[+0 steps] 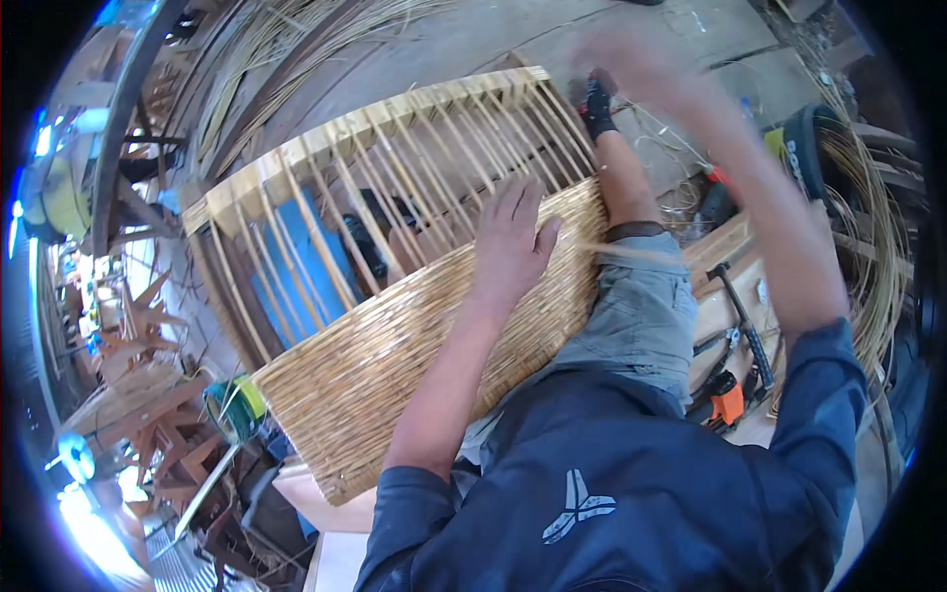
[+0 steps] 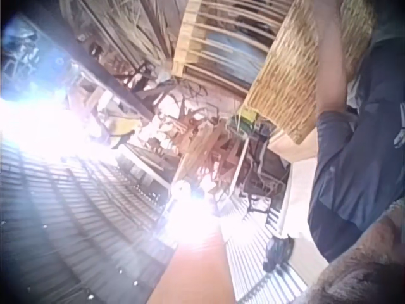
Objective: Weaving thin strips of bamboo or rattan into a large cylindrical cage or basket structure.
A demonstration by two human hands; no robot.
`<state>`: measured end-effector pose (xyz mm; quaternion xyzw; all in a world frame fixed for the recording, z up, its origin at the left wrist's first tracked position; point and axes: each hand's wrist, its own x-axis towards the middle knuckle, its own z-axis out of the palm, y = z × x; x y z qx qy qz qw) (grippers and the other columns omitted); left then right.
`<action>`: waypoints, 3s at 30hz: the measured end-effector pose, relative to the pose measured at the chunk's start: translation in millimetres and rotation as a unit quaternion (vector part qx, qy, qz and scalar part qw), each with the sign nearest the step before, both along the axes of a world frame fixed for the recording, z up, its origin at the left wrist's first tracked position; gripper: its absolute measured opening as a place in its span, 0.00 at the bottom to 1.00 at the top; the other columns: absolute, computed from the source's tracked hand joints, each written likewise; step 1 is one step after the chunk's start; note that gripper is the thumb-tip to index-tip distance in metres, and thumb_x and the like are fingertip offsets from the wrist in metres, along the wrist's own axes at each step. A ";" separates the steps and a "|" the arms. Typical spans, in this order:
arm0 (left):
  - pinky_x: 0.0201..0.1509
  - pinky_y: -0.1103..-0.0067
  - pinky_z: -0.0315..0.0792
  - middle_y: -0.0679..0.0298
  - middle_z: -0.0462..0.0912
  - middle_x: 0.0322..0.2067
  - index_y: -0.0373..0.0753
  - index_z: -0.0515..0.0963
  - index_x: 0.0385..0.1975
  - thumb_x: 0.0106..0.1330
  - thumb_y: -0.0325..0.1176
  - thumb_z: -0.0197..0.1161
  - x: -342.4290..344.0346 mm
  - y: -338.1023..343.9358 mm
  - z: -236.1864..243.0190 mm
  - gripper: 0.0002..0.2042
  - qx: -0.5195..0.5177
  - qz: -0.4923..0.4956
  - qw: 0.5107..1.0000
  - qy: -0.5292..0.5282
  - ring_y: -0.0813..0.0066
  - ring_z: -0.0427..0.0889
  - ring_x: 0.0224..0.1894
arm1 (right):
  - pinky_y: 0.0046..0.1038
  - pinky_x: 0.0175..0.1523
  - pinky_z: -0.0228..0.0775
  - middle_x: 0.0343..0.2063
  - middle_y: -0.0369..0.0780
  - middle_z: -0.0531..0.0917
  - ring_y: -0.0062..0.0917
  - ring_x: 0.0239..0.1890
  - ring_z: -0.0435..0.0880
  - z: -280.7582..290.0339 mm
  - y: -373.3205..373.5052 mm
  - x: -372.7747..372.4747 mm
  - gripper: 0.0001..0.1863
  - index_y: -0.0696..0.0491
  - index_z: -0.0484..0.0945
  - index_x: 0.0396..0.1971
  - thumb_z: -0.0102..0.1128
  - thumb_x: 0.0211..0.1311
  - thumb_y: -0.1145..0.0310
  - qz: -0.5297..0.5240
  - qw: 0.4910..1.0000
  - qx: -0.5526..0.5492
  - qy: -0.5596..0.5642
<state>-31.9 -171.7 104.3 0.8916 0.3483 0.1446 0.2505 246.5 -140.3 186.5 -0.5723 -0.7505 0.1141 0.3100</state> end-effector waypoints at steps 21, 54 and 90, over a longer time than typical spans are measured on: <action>0.36 0.59 0.71 0.51 0.80 0.26 0.39 0.77 0.28 0.64 0.46 0.50 -81.4 65.1 43.7 0.17 -0.056 0.207 0.936 0.280 0.48 0.79 0.32 | 0.39 0.39 0.70 0.32 0.48 0.80 0.42 0.35 0.80 -122.7 3.0 -181.4 0.12 0.52 0.76 0.36 0.54 0.60 0.60 0.092 0.932 -0.331 0.118; 0.62 0.59 0.51 0.53 0.66 0.55 0.35 0.78 0.39 0.60 0.38 0.58 -98.9 78.1 -45.1 0.14 0.124 0.220 0.919 0.303 0.50 0.60 0.59 | 0.40 0.45 0.70 0.31 0.50 0.81 0.43 0.36 0.80 -182.5 9.8 -202.3 0.17 0.53 0.76 0.39 0.50 0.63 0.55 0.045 0.893 -0.409 0.182; 0.64 0.55 0.51 0.57 0.64 0.59 0.40 0.79 0.36 0.62 0.35 0.56 -242.4 101.0 34.1 0.09 0.206 0.237 0.907 0.280 0.49 0.57 0.63 | 0.40 0.39 0.70 0.27 0.47 0.81 0.43 0.33 0.79 -92.1 41.5 -367.8 0.09 0.53 0.79 0.30 0.53 0.59 0.65 -0.072 0.938 -0.237 0.241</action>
